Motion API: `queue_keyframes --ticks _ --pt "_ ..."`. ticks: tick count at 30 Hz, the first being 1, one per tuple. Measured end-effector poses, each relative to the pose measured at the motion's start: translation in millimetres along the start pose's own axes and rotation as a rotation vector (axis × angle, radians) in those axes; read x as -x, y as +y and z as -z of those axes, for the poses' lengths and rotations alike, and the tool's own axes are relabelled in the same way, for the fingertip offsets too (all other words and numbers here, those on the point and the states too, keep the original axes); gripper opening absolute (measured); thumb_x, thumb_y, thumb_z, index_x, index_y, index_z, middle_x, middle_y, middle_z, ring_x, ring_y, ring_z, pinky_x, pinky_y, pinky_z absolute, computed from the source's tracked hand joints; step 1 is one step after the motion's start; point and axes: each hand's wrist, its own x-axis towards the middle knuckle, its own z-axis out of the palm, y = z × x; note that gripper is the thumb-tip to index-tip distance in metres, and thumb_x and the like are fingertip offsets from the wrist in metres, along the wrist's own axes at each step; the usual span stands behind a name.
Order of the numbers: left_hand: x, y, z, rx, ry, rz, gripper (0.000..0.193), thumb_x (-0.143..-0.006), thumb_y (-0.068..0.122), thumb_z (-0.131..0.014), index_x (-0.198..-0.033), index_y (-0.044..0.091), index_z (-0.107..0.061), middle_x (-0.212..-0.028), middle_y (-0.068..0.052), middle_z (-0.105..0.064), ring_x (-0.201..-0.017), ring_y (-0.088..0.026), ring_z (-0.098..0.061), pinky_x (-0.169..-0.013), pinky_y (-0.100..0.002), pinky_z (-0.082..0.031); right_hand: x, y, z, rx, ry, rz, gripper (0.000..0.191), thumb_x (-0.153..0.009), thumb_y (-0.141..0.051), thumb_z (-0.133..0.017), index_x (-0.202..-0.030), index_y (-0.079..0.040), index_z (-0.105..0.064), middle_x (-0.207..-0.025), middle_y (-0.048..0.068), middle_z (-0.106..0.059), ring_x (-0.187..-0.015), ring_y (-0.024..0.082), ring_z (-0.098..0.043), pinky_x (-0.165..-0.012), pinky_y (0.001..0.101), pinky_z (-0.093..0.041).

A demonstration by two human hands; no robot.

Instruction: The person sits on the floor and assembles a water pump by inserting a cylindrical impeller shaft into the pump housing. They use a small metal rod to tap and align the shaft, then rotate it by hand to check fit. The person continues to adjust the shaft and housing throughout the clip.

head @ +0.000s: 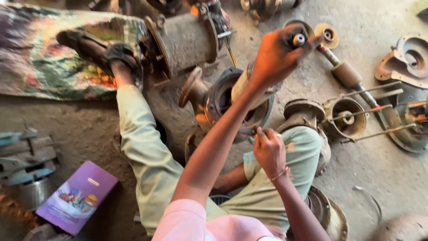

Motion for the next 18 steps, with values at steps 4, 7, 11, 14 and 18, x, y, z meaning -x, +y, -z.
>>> queue_keyframes --ticks 4,7,11,14,18 --pt "-5.4 -4.7 -2.4 0.107 -0.019 0.050 0.032 -0.094 0.032 -0.073 -0.078 0.005 -0.065 -0.062 -0.006 -0.053 -0.059 -0.010 -0.046 -0.055 -0.033 -0.043 -4.2 1.7 -1.5 0.022 0.028 0.031 0.020 -0.088 -0.007 -0.071 -0.107 0.000 -0.075 -0.094 0.014 -0.068 -0.083 0.034 -0.066 -0.075 0.0431 -0.055" --pt "-9.6 -8.1 -5.1 0.051 -0.009 0.050 0.030 -0.093 0.032 -0.074 -0.080 0.006 -0.067 -0.063 -0.006 -0.050 -0.059 -0.011 -0.042 -0.055 -0.033 -0.043 -5.6 6.4 -3.1 0.012 -0.015 0.003 0.026 -0.089 -0.008 -0.071 -0.113 0.001 -0.074 -0.095 0.014 -0.067 -0.085 0.034 -0.065 -0.076 0.0433 -0.054" --pt "-16.3 -13.2 -8.5 0.124 -0.013 0.044 0.036 -0.093 0.032 -0.074 -0.077 0.003 -0.060 -0.064 -0.007 -0.052 -0.061 -0.012 -0.045 -0.056 -0.033 -0.044 -8.4 10.2 -5.5 0.042 0.006 0.008 0.028 -0.088 -0.007 -0.068 -0.115 0.001 -0.073 -0.096 0.015 -0.067 -0.086 0.034 -0.065 -0.077 0.0434 -0.054" --pt "-21.8 -17.1 -10.2 0.102 -0.021 0.025 0.035 -0.094 0.032 -0.073 -0.077 0.004 -0.061 -0.065 -0.008 -0.053 -0.060 -0.013 -0.048 -0.057 -0.034 -0.044 -12.8 13.7 -7.6 0.058 0.010 0.006 0.027 -0.089 -0.008 -0.068 -0.114 0.001 -0.074 -0.095 0.015 -0.067 -0.087 0.034 -0.065 -0.076 0.0437 -0.054" --pt "-28.0 -22.0 -11.7 0.037 0.011 0.033 0.033 -0.090 0.034 -0.076 -0.080 0.005 -0.064 -0.063 -0.005 -0.058 -0.057 -0.012 -0.049 -0.056 -0.032 -0.046 -21.3 23.2 -13.7 0.054 0.010 -0.013 0.020 -0.093 -0.008 -0.068 -0.110 0.000 -0.075 -0.098 0.014 -0.068 -0.089 0.034 -0.065 -0.078 0.0444 -0.054"
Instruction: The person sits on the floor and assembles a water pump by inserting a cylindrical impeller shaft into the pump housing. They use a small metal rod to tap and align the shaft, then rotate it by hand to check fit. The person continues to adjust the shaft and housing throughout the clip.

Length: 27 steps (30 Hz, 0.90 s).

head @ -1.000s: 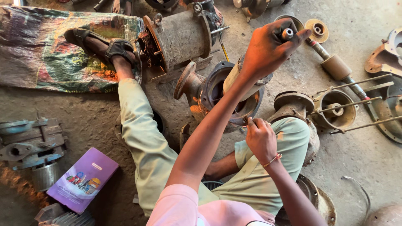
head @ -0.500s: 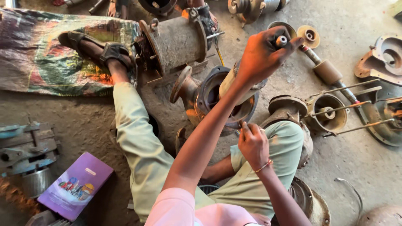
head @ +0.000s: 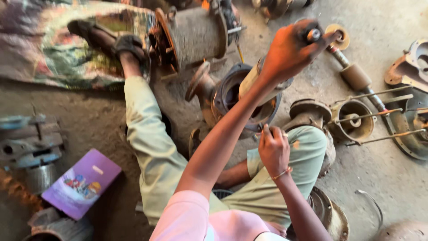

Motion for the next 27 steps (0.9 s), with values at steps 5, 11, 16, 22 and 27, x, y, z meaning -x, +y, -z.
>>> queue_keyframes --ticks 5,11,16,22,27 --pt "-5.9 -5.0 -1.9 0.010 0.000 -0.034 0.036 -0.093 0.034 -0.074 -0.079 0.004 -0.061 -0.065 -0.005 -0.050 -0.061 -0.011 -0.045 -0.057 -0.032 -0.044 -4.8 11.0 -11.6 -0.003 0.028 -0.001 0.019 -0.091 -0.009 -0.070 -0.107 -0.001 -0.077 -0.095 0.013 -0.069 -0.087 0.033 -0.066 -0.076 0.0434 -0.055" --pt "-10.7 -8.2 -7.1 0.041 -0.049 0.082 0.035 -0.093 0.031 -0.073 -0.076 0.004 -0.060 -0.059 -0.002 -0.048 -0.060 -0.007 -0.042 -0.053 -0.032 -0.040 -8.7 20.0 -15.6 -0.030 0.055 -0.022 0.018 -0.091 -0.008 -0.071 -0.107 -0.004 -0.077 -0.096 0.012 -0.070 -0.088 0.033 -0.066 -0.078 0.0430 -0.055" --pt "-13.6 -10.5 -11.8 0.013 -0.012 0.035 0.036 -0.094 0.032 -0.075 -0.081 0.003 -0.059 -0.063 -0.003 -0.046 -0.063 -0.007 -0.041 -0.056 -0.031 -0.042 -14.5 23.9 -11.9 -0.063 0.096 0.003 0.016 -0.087 -0.009 -0.070 -0.102 -0.007 -0.075 -0.099 0.012 -0.070 -0.092 0.033 -0.066 -0.082 0.0432 -0.054" --pt "-21.6 -14.6 -16.4 0.146 -0.042 0.179 0.032 -0.093 0.031 -0.075 -0.081 0.004 -0.064 -0.061 0.002 -0.054 -0.058 -0.004 -0.050 -0.052 -0.029 -0.043 -30.5 27.6 -9.5 -0.061 0.064 -0.044 0.016 -0.085 -0.014 -0.073 -0.099 -0.009 -0.077 -0.090 0.010 -0.069 -0.086 0.034 -0.064 -0.079 0.0440 -0.052" --pt "-32.2 -19.1 -20.6 0.126 -0.076 0.178 0.030 -0.096 0.032 -0.073 -0.082 0.005 -0.067 -0.062 0.004 -0.056 -0.062 -0.002 -0.047 -0.053 -0.027 -0.042 -43.9 33.8 -18.3 -0.061 0.035 -0.124 0.014 -0.086 -0.013 -0.070 -0.097 -0.008 -0.076 -0.090 0.011 -0.069 -0.087 0.033 -0.065 -0.079 0.0429 -0.053"
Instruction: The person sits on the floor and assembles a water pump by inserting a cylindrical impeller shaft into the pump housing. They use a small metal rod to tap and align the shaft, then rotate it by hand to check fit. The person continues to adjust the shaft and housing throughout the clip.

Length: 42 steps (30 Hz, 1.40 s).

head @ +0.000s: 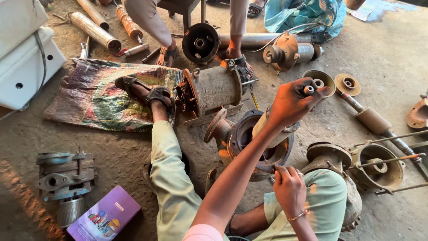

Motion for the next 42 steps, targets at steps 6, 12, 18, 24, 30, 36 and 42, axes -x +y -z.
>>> queue_keyframes --ticks 6,12,18,24,30,36,42 --pt "-12.9 -5.3 -4.4 0.027 -0.021 0.024 0.029 -0.096 0.030 -0.072 -0.081 0.007 -0.066 -0.061 0.006 -0.054 -0.060 -0.002 -0.046 -0.051 -0.026 -0.039 -12.1 7.2 -6.7 0.043 0.006 -0.017 0.011 -0.086 -0.015 -0.071 -0.092 -0.007 -0.074 -0.091 0.011 -0.070 -0.087 0.033 -0.065 -0.080 0.0431 -0.053" --pt "-22.8 -12.1 -6.8 0.037 -0.022 0.005 0.033 -0.096 0.030 -0.073 -0.077 0.006 -0.063 -0.062 0.006 -0.051 -0.062 -0.002 -0.044 -0.052 -0.026 -0.037 -27.0 14.0 -9.2 -0.088 -0.027 -0.125 0.010 -0.085 -0.016 -0.072 -0.092 -0.009 -0.074 -0.088 0.011 -0.069 -0.080 0.036 -0.066 -0.072 0.0460 -0.054" --pt "-29.9 -18.3 -8.5 0.097 -0.037 0.015 0.029 -0.096 0.030 -0.071 -0.080 0.007 -0.065 -0.062 0.005 -0.054 -0.061 -0.002 -0.046 -0.052 -0.026 -0.038 -34.4 19.1 -16.1 -0.062 -0.052 -0.147 0.007 -0.086 -0.014 -0.071 -0.089 -0.009 -0.072 -0.088 0.012 -0.069 -0.081 0.038 -0.066 -0.071 0.0478 -0.053" --pt "-34.0 -22.5 -10.9 0.021 -0.010 -0.020 0.028 -0.097 0.029 -0.072 -0.082 0.006 -0.065 -0.063 0.005 -0.053 -0.063 -0.002 -0.045 -0.052 -0.026 -0.038 -34.6 20.4 -20.4 -0.016 -0.049 -0.133 0.007 -0.087 -0.013 -0.068 -0.091 -0.007 -0.068 -0.090 0.012 -0.067 -0.085 0.037 -0.065 -0.075 0.0474 -0.052" --pt "-37.3 -24.3 -11.9 0.052 -0.046 0.025 0.029 -0.096 0.030 -0.073 -0.080 0.006 -0.066 -0.063 0.006 -0.053 -0.061 -0.002 -0.045 -0.053 -0.026 -0.038 -33.0 16.9 -19.6 -0.029 -0.027 -0.108 0.008 -0.088 -0.013 -0.068 -0.092 -0.007 -0.068 -0.093 0.012 -0.068 -0.085 0.037 -0.065 -0.075 0.0469 -0.053" --pt "-41.2 -23.7 -12.2 0.051 -0.049 0.048 0.028 -0.095 0.030 -0.073 -0.082 0.007 -0.067 -0.062 0.006 -0.051 -0.060 -0.002 -0.044 -0.052 -0.026 -0.037 -36.4 18.0 -21.7 -0.008 -0.034 -0.128 0.007 -0.088 -0.014 -0.068 -0.092 -0.007 -0.069 -0.092 0.011 -0.068 -0.086 0.036 -0.065 -0.076 0.0468 -0.053" --pt "-44.0 -21.8 -11.5 0.033 -0.041 0.046 0.029 -0.094 0.029 -0.074 -0.079 0.006 -0.065 -0.061 0.005 -0.052 -0.060 -0.002 -0.045 -0.052 -0.026 -0.038 -37.1 18.0 -26.4 -0.032 -0.018 -0.086 0.006 -0.088 -0.012 -0.067 -0.092 -0.008 -0.069 -0.091 0.011 -0.067 -0.085 0.036 -0.065 -0.076 0.0465 -0.052"
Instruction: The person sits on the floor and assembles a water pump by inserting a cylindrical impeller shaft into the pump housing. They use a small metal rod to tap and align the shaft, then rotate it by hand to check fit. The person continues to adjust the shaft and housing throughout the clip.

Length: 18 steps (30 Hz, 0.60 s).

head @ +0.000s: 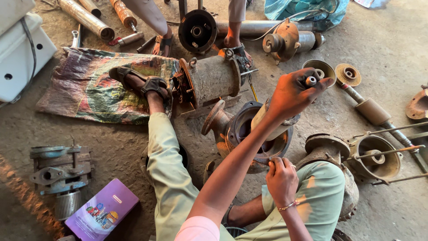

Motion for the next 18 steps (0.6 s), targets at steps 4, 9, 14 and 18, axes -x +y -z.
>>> queue_keyframes --ticks 4,9,14,18 --pt "0.3 1.6 0.3 -0.018 0.012 -0.022 0.032 -0.095 0.031 -0.073 -0.078 0.005 -0.063 -0.061 0.004 -0.052 -0.061 -0.003 -0.044 -0.052 -0.027 -0.039 0.7 -3.6 -1.5 -0.004 -0.014 -0.004 0.006 -0.088 -0.013 -0.067 -0.091 -0.008 -0.069 -0.090 0.011 -0.066 -0.084 0.036 -0.064 -0.075 0.0465 -0.052" --pt "4.3 3.5 -0.3 -0.097 0.059 -0.074 0.038 -0.096 0.031 -0.073 -0.076 0.003 -0.057 -0.060 0.002 -0.046 -0.061 -0.003 -0.040 -0.052 -0.029 -0.037 2.4 -8.5 0.6 -0.008 -0.033 0.035 0.007 -0.089 -0.013 -0.066 -0.090 -0.006 -0.069 -0.088 0.013 -0.066 -0.083 0.036 -0.064 -0.074 0.0474 -0.051" --pt "12.5 5.7 -0.4 -0.081 0.076 -0.102 0.042 -0.095 0.031 -0.075 -0.075 0.001 -0.053 -0.061 0.001 -0.040 -0.063 -0.005 -0.036 -0.051 -0.031 -0.036 17.1 -23.0 -3.3 -0.107 -0.004 0.103 0.010 -0.088 -0.009 -0.067 -0.097 -0.006 -0.072 -0.091 0.012 -0.067 -0.083 0.034 -0.065 -0.074 0.0452 -0.052" --pt "20.0 8.2 1.7 0.003 0.034 -0.071 0.035 -0.094 0.030 -0.072 -0.076 0.003 -0.058 -0.060 0.003 -0.043 -0.061 -0.004 -0.037 -0.050 -0.030 -0.035 25.0 -22.8 -0.1 -0.135 0.004 0.198 0.011 -0.086 -0.005 -0.068 -0.096 -0.006 -0.073 -0.091 0.010 -0.069 -0.082 0.032 -0.066 -0.075 0.0430 -0.053"
